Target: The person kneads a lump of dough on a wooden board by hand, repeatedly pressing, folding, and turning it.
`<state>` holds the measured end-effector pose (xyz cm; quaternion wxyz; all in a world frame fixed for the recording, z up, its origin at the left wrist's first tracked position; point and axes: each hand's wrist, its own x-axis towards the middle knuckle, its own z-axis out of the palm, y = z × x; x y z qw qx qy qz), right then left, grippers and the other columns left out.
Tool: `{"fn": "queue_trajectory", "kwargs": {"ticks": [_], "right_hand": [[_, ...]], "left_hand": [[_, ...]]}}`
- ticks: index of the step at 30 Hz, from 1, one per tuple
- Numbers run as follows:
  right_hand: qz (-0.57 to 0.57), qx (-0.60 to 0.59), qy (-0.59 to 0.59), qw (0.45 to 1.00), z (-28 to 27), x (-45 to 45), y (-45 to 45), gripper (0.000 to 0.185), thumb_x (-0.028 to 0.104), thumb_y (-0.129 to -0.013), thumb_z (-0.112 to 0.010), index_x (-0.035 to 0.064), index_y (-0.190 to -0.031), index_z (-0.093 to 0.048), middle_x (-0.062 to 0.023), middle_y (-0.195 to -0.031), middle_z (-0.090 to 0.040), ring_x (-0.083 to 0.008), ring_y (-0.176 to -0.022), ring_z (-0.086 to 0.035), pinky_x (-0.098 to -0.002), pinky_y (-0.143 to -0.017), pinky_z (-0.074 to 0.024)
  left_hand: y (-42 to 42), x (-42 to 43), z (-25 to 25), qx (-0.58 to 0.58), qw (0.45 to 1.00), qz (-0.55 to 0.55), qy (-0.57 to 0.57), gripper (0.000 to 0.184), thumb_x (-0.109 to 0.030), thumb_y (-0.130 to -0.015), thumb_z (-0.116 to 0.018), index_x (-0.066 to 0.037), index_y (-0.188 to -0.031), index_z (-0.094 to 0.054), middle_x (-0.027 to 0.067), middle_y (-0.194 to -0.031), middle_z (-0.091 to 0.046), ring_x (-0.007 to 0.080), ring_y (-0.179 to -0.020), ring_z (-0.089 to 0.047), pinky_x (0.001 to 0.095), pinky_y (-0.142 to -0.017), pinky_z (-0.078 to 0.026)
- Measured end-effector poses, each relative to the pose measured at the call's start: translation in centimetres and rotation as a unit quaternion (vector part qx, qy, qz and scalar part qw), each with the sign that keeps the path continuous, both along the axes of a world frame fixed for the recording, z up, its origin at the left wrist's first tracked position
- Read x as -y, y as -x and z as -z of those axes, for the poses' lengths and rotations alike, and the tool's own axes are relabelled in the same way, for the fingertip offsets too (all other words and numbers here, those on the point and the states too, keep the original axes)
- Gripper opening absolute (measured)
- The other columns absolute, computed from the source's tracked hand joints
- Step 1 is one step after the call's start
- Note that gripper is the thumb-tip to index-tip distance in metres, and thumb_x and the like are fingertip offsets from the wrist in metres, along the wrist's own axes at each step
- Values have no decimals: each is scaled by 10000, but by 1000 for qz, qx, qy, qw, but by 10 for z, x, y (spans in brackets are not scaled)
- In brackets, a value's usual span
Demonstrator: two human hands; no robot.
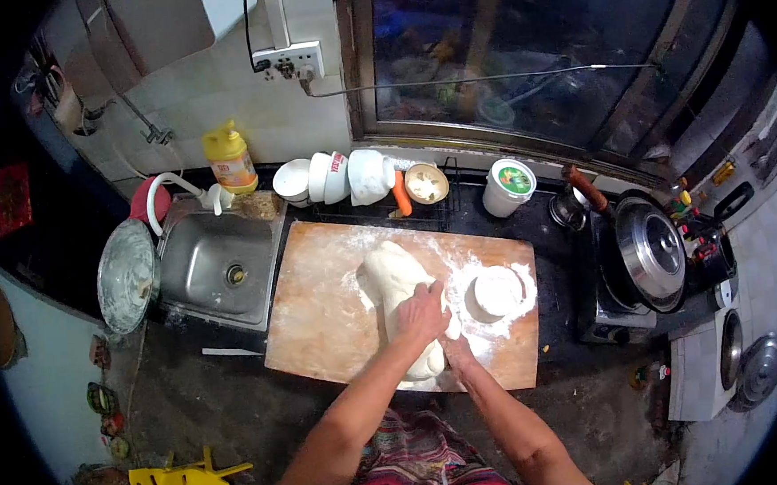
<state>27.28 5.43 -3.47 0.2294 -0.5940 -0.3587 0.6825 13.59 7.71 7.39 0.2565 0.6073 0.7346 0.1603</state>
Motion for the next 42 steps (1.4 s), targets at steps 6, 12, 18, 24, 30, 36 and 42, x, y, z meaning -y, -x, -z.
{"fn": "queue_trajectory", "kwargs": {"ticks": [6,12,18,24,30,36,42], "right_hand": [[-95,250,-224,937,-7,-4,-23,447,425,-923,-611,-1,-1047,-569,-148,-929,-658,-322,-776,-645,-471,-672,-514],[-349,312,-363,805,-91,-21,40,353,301,-950,-492,-16,-878,-630,-298,-764,-632,-472,-751,-632,-532,-698,-491],[-360,265,-318,836,-60,-82,98,414,298,-894,-483,-73,-869,-666,-334,-831,-632,-482,-818,-642,-519,-782,-507],[-396,256,-253,845,-47,-121,154,491,371,-843,-499,-84,-897,-675,-323,-890,-654,-468,-891,-649,-509,-857,-485],[-562,134,-450,681,-4,-141,150,382,292,-881,-569,-70,-896,-691,-302,-863,-675,-351,-765,-695,-423,-665,-517],[-308,13,-158,938,-157,-121,63,279,268,-857,-640,10,-876,-743,-69,-701,-675,-147,-606,-631,-290,-573,-508],[-258,98,-428,860,-82,-127,63,454,407,-887,-622,103,-1224,-632,-183,-1257,-598,-320,-1179,-564,-424,-1012,-428]], "left_hand": [[7,-31,5,54,998,22,21,629,-533,-909,-533,-32,-1288,-508,276,-1213,-551,423,-1073,-608,492,-937,-474],[50,-35,-3,89,972,186,110,571,-462,-903,-536,24,-1197,-603,294,-1200,-600,441,-1097,-590,451,-970,-456],[155,-67,6,20,1000,5,-13,731,-381,-750,-760,-138,-1391,-506,201,-1368,-495,391,-1230,-509,452,-1037,-425],[173,-136,68,72,990,40,117,820,-421,-773,-749,-244,-1486,-386,219,-1465,-400,393,-1332,-421,431,-1098,-367],[160,-139,63,-15,998,36,40,464,-346,-813,-709,-142,-1220,-619,172,-1250,-581,364,-1178,-546,472,-1004,-439],[85,-37,-8,-99,991,78,-55,312,-196,-754,-670,-96,-1050,-681,130,-1043,-647,307,-1029,-603,521,-918,-431],[3,95,-2,-195,945,66,-252,273,-168,-724,-644,-87,-984,-667,99,-974,-642,297,-1037,-565,496,-896,-399]]}}
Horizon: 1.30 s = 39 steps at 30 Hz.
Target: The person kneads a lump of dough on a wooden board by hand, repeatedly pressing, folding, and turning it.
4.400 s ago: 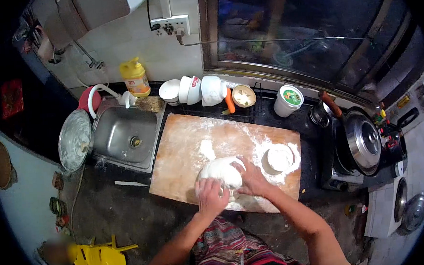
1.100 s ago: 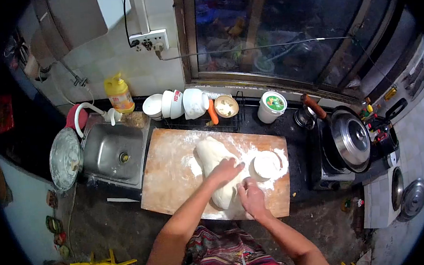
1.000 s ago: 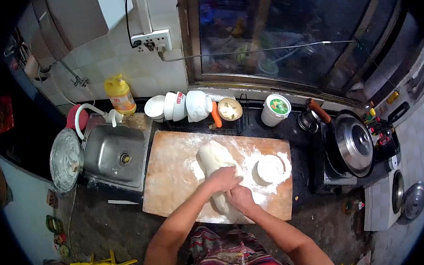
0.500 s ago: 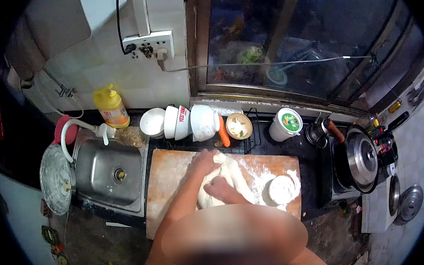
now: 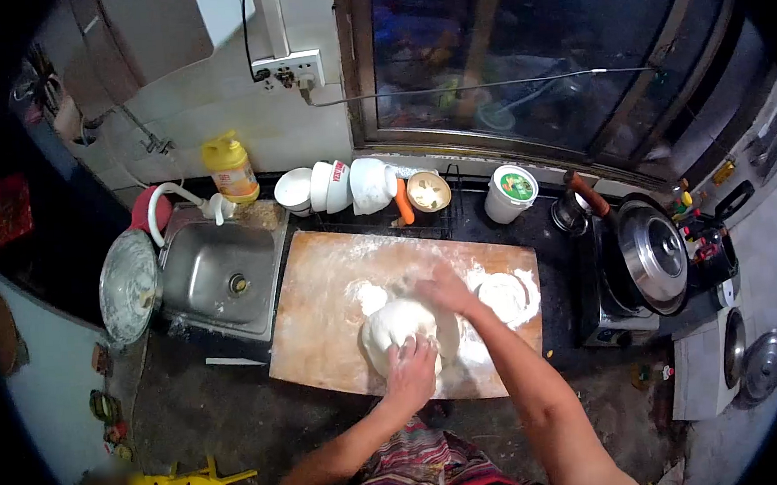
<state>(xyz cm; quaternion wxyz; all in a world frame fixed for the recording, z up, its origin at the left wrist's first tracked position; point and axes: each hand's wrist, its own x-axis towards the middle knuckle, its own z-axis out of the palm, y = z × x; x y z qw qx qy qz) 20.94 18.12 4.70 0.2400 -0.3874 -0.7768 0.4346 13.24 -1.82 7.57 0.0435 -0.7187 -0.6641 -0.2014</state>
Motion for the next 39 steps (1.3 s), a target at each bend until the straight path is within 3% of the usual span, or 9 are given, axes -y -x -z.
{"fn": "queue_trajectory", "kwargs": {"ticks": [1,4,11,16,26,34,36,37,39], "right_hand": [[-103,175,-36,978,-12,26,-2,454,426,-897,-614,131,-1241,-625,-162,-1370,-518,-332,-1270,-487,-426,-1088,-360],[-53,81,-104,990,4,72,-20,469,385,-854,-660,109,-1231,-621,-153,-1359,-496,-366,-1307,-420,-490,-1083,-333],[-56,74,-268,959,33,139,-50,568,402,-836,-640,143,-1331,-533,-196,-1399,-403,-470,-1344,-317,-616,-1052,-280],[-66,136,-279,948,43,91,-15,539,435,-822,-654,179,-1293,-596,-148,-1363,-471,-377,-1327,-369,-598,-1043,-285],[128,227,-160,952,48,-34,91,424,432,-887,-605,110,-1158,-659,-104,-1164,-624,-292,-1090,-565,-506,-911,-401],[150,133,-167,965,30,15,14,481,257,-906,-602,5,-1308,-522,-238,-1220,-583,-368,-1094,-570,-442,-960,-447],[355,-2,46,934,17,72,-8,369,213,-917,-618,-29,-1190,-565,-177,-1133,-591,-274,-1007,-574,-390,-885,-484],[412,-81,155,894,31,99,-18,326,223,-921,-628,-27,-1125,-582,-143,-1071,-596,-239,-950,-568,-361,-821,-493],[428,-209,353,805,59,131,-28,274,235,-921,-649,-14,-1027,-603,-95,-969,-604,-198,-867,-570,-325,-733,-502]], "left_hand": [[-2,9,-3,26,1000,-3,0,270,-177,-724,-650,-92,-979,-663,99,-989,-639,301,-1033,-564,496,-899,-395],[13,15,-8,164,983,-82,-5,358,-207,-736,-662,-97,-1077,-652,116,-1106,-614,308,-1067,-542,518,-937,-365],[16,14,61,83,982,-166,-49,469,-292,-836,-563,-111,-1268,-600,155,-1328,-529,357,-1300,-427,570,-1059,-275],[42,-24,69,99,974,-195,-59,457,-272,-846,-514,-95,-1259,-596,166,-1344,-504,392,-1278,-429,579,-1051,-274],[136,-184,105,138,960,-238,-51,266,-238,-889,-498,-35,-878,-669,157,-936,-656,333,-960,-569,502,-938,-356],[180,-227,163,159,967,-197,-28,316,-264,-954,-482,-42,-796,-641,139,-803,-662,306,-822,-630,417,-769,-466],[200,-223,155,729,674,-110,42,349,-318,-987,-484,-30,-917,-669,97,-863,-679,236,-831,-644,372,-796,-483],[202,-213,139,767,628,-127,23,331,-308,-999,-513,-14,-970,-664,67,-908,-678,183,-843,-634,348,-831,-480],[189,-171,104,633,748,-198,30,266,-254,-977,-545,-10,-959,-649,88,-934,-672,195,-861,-630,348,-836,-477]]}}
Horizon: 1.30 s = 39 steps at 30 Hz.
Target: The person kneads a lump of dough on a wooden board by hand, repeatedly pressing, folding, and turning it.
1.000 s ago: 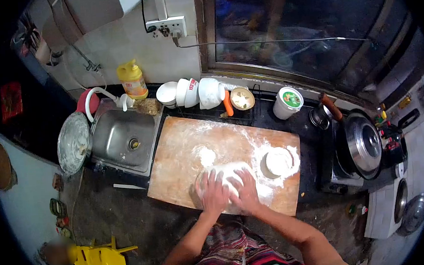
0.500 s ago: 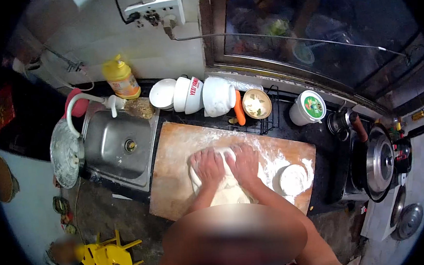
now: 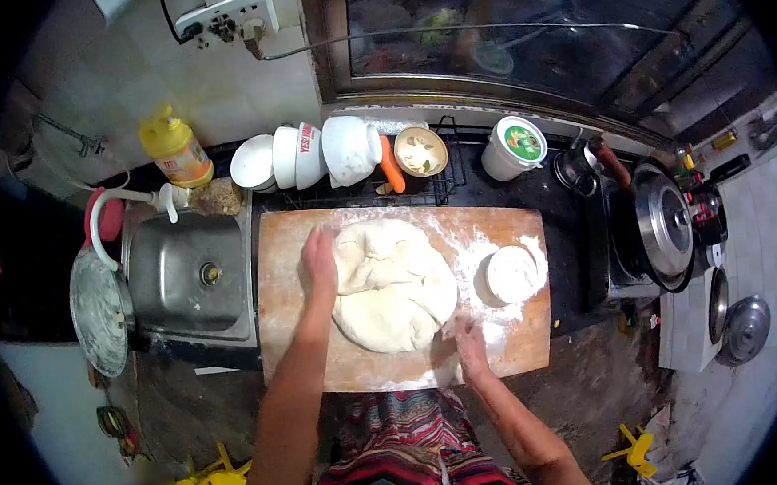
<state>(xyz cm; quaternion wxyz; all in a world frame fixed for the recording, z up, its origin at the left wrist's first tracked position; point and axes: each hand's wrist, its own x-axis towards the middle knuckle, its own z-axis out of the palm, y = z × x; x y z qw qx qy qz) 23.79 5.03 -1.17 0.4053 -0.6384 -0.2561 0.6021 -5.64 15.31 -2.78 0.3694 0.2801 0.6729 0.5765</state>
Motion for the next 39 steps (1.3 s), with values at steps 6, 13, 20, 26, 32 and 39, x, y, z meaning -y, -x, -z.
{"fn": "queue_trajectory", "kwargs": {"ticks": [6,13,20,26,32,39], "right_hand": [[-42,-29,70,996,15,-1,23,215,224,-881,-707,41,-918,-600,-6,-783,-574,-131,-703,-592,-283,-616,-504],[-274,-34,-104,956,-51,-47,56,263,203,-895,-677,1,-1060,-643,-71,-878,-677,-136,-687,-609,-285,-633,-521],[-170,169,-201,950,-47,-64,10,168,105,-902,-605,2,-1035,-623,-49,-819,-655,-133,-690,-620,-272,-633,-519],[-207,291,-286,889,-10,-32,48,276,50,-809,-689,1,-1073,-625,-105,-958,-603,-186,-835,-630,-319,-739,-520],[-198,380,-373,823,17,-28,44,271,67,-815,-712,17,-1064,-619,-81,-914,-601,-171,-823,-626,-304,-739,-519],[1,91,-92,992,-37,-7,72,253,134,-853,-723,25,-942,-514,-53,-792,-587,-152,-715,-620,-320,-651,-537]], "left_hand": [[-62,147,-37,-388,892,210,-99,424,-255,-765,-738,-37,-1108,-615,182,-1069,-606,353,-1041,-570,462,-939,-427],[-81,120,-39,-425,877,210,77,574,-264,-763,-764,-13,-1239,-562,196,-1228,-595,352,-1092,-599,411,-916,-486],[-37,46,-14,-141,976,151,66,363,-203,-835,-732,8,-1112,-632,105,-948,-701,163,-831,-632,310,-747,-504],[-31,33,5,-117,980,154,50,340,-171,-843,-718,23,-1112,-643,99,-975,-709,148,-836,-637,287,-759,-509],[-28,28,8,-137,974,170,58,324,-166,-850,-711,17,-1110,-651,93,-979,-712,142,-848,-641,285,-772,-514],[-24,25,18,-112,978,166,55,385,-217,-833,-725,20,-1127,-646,158,-1016,-716,226,-879,-682,323,-801,-517]]}}
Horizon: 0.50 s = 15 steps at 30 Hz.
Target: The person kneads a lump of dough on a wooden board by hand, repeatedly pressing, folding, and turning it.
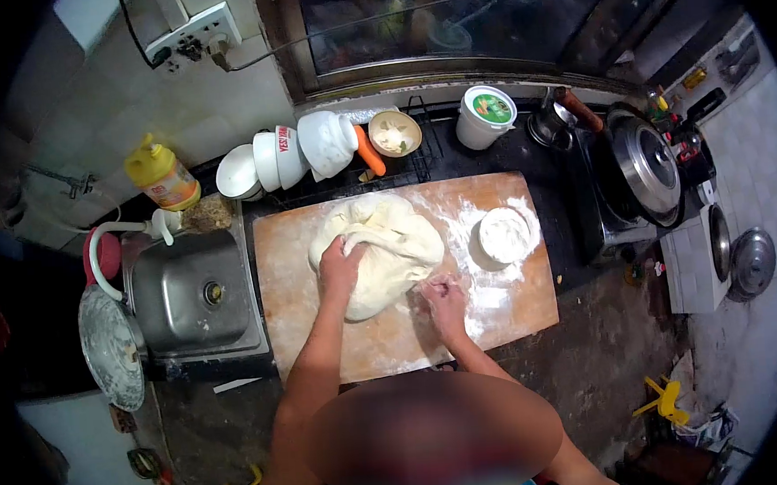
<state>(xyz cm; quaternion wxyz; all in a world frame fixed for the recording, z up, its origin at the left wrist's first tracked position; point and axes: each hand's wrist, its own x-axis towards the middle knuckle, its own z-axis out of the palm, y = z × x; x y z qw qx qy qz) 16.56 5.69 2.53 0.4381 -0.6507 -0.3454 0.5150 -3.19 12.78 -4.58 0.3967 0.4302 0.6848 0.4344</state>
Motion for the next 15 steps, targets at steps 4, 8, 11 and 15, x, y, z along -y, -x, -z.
{"fn": "queue_trajectory", "kwargs": {"ticks": [4,8,11,15], "right_hand": [[6,-178,66,982,28,-15,7,229,94,-861,-664,-7,-953,-479,-70,-768,-557,-152,-665,-577,-312,-542,-497],[-12,-213,11,977,45,-7,-6,270,129,-878,-692,24,-969,-459,-69,-779,-574,-152,-649,-605,-297,-554,-527],[0,-79,35,996,7,0,0,260,136,-895,-683,33,-992,-465,-53,-775,-577,-138,-637,-592,-283,-565,-515],[-68,132,-54,987,33,-5,17,217,162,-920,-642,16,-996,-501,-35,-735,-576,-123,-600,-534,-277,-551,-458]], "left_hand": [[-1,-1,-3,47,999,7,-13,372,-204,-841,-718,23,-1128,-647,151,-1014,-719,211,-871,-680,316,-795,-517],[0,-2,-10,66,998,9,-11,286,-104,-860,-701,32,-1106,-647,79,-985,-704,129,-851,-639,276,-770,-521],[1,-1,-8,30,999,14,-1,340,-209,-857,-697,0,-1122,-655,134,-983,-724,209,-859,-678,330,-786,-516],[-1,-2,-8,36,999,10,-12,335,-211,-861,-689,-5,-1123,-657,131,-988,-725,210,-862,-678,333,-788,-515]]}}
